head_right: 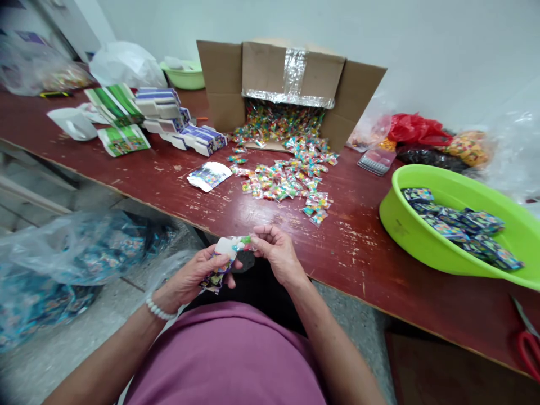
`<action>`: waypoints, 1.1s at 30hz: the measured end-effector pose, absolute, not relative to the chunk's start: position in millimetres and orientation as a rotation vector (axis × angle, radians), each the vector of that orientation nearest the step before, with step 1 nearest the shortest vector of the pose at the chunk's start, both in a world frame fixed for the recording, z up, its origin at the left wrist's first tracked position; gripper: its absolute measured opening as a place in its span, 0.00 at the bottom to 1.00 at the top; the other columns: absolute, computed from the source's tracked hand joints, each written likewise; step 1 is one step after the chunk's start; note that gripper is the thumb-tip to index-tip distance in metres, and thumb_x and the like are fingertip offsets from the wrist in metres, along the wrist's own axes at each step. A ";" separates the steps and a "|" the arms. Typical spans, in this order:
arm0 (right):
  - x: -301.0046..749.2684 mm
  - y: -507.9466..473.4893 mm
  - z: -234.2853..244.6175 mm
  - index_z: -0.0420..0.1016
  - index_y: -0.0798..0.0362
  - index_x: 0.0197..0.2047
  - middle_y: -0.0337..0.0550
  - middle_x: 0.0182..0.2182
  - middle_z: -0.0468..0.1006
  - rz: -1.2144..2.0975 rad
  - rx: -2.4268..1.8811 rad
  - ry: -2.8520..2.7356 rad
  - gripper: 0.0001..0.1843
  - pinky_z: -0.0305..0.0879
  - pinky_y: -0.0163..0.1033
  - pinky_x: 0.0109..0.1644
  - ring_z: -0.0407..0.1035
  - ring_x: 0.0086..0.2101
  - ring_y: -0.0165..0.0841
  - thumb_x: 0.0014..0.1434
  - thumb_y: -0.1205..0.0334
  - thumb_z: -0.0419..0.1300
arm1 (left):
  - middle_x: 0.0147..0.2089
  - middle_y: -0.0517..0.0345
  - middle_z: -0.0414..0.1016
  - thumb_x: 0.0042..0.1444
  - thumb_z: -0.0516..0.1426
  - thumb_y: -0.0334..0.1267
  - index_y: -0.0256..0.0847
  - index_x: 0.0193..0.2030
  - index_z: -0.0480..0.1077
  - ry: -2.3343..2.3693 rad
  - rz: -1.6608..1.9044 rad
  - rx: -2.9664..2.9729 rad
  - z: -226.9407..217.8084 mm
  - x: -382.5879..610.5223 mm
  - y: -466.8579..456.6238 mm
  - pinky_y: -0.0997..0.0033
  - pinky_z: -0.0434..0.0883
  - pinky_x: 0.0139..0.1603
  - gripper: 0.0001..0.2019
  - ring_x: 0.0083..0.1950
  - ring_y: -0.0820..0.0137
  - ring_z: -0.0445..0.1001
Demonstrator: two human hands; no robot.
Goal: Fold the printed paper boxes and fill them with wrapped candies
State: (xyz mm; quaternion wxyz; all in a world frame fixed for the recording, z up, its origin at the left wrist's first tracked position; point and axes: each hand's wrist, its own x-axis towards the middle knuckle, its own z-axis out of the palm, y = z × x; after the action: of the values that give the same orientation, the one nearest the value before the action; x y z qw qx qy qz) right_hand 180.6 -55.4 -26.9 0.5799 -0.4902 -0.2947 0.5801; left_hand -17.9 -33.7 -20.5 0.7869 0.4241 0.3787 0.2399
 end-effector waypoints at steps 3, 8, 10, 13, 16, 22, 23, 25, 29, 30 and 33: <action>178.8 -55.8 -27.5 0.75 0.51 0.37 0.36 0.28 0.79 1.344 -1.154 -0.689 0.22 0.65 0.33 0.30 0.74 0.27 0.29 0.41 0.55 0.76 | 0.39 0.52 0.80 0.53 0.65 0.50 0.39 0.50 0.70 0.814 0.548 0.915 -21.2 -17.2 -33.1 0.76 0.68 0.25 0.23 0.24 0.73 0.75; 176.7 -54.0 -23.1 0.75 0.52 0.36 0.35 0.26 0.78 1.280 -1.218 -0.773 0.20 0.65 0.34 0.29 0.71 0.24 0.28 0.41 0.55 0.75 | 0.33 0.54 0.79 0.52 0.65 0.53 0.36 0.46 0.72 0.929 0.602 0.944 -24.7 -12.2 -30.7 0.77 0.69 0.22 0.23 0.22 0.75 0.72; 176.5 -52.9 -21.5 0.75 0.52 0.36 0.36 0.26 0.78 1.263 -1.224 -0.801 0.20 0.64 0.34 0.29 0.71 0.24 0.29 0.42 0.55 0.75 | 0.32 0.54 0.79 0.51 0.65 0.53 0.36 0.44 0.73 0.948 0.610 0.946 -24.2 -10.3 -30.0 0.78 0.68 0.20 0.23 0.22 0.74 0.73; 176.4 -51.6 -20.1 0.75 0.52 0.36 0.36 0.25 0.78 1.259 -1.223 -0.822 0.21 0.65 0.34 0.29 0.71 0.25 0.29 0.42 0.54 0.75 | 0.31 0.54 0.79 0.51 0.65 0.53 0.35 0.44 0.74 0.947 0.615 0.932 -22.0 -8.8 -29.3 0.78 0.68 0.19 0.23 0.21 0.74 0.72; 176.1 -50.9 -19.5 0.75 0.52 0.36 0.36 0.24 0.77 1.269 -1.216 -0.825 0.21 0.64 0.34 0.29 0.69 0.24 0.28 0.42 0.53 0.75 | 0.30 0.55 0.79 0.49 0.66 0.53 0.35 0.42 0.74 0.945 0.624 0.919 -20.4 -8.6 -29.3 0.77 0.67 0.18 0.22 0.20 0.74 0.72; 173.2 -54.3 -24.1 0.74 0.51 0.43 0.37 0.30 0.79 1.326 -1.183 -0.790 0.23 0.66 0.33 0.31 0.72 0.29 0.29 0.47 0.52 0.73 | 0.29 0.55 0.78 0.48 0.67 0.53 0.35 0.42 0.74 0.973 0.652 0.899 -20.1 -8.7 -32.1 0.77 0.67 0.18 0.23 0.19 0.75 0.71; 172.3 -55.7 -25.3 0.74 0.51 0.45 0.37 0.31 0.79 1.342 -1.176 -0.797 0.23 0.66 0.33 0.32 0.73 0.30 0.29 0.49 0.51 0.72 | 0.29 0.55 0.78 0.48 0.67 0.53 0.35 0.42 0.74 0.979 0.656 0.898 -20.1 -8.4 -32.6 0.77 0.67 0.18 0.23 0.19 0.75 0.71; 169.7 -58.9 -27.2 0.73 0.50 0.47 0.38 0.32 0.79 1.376 -1.172 -0.820 0.24 0.67 0.33 0.32 0.73 0.31 0.29 0.49 0.52 0.72 | 0.29 0.56 0.78 0.48 0.67 0.53 0.35 0.42 0.75 0.988 0.666 0.899 -20.2 -7.5 -33.6 0.77 0.67 0.18 0.23 0.19 0.75 0.72; 163.8 -64.4 -28.9 0.73 0.50 0.46 0.37 0.33 0.78 1.427 -1.155 -0.791 0.25 0.67 0.32 0.32 0.72 0.30 0.29 0.45 0.56 0.74 | 0.29 0.56 0.78 0.48 0.67 0.53 0.35 0.40 0.75 1.000 0.691 0.903 -21.2 -5.9 -34.9 0.78 0.65 0.17 0.22 0.19 0.75 0.71; 162.6 -65.2 -29.2 0.73 0.50 0.46 0.36 0.32 0.78 1.429 -1.143 -0.772 0.25 0.67 0.32 0.32 0.72 0.30 0.29 0.45 0.58 0.74 | 0.30 0.55 0.78 0.48 0.67 0.53 0.35 0.40 0.75 1.003 0.695 0.902 -21.5 -5.7 -35.1 0.78 0.65 0.17 0.23 0.19 0.75 0.71; 159.9 -66.7 -30.6 0.72 0.51 0.45 0.36 0.32 0.78 1.411 -1.125 -0.730 0.26 0.67 0.32 0.32 0.72 0.30 0.28 0.43 0.61 0.74 | 0.30 0.55 0.78 0.47 0.67 0.54 0.35 0.41 0.75 1.013 0.698 0.898 -22.3 -5.8 -35.8 0.78 0.65 0.17 0.24 0.20 0.75 0.71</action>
State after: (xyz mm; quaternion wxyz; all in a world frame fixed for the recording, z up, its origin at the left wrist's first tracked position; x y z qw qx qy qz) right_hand 159.9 -66.7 -30.6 0.5625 -0.4778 -0.3099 0.5994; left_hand -5.8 -35.8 -22.3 0.7235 0.4070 0.4591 0.3163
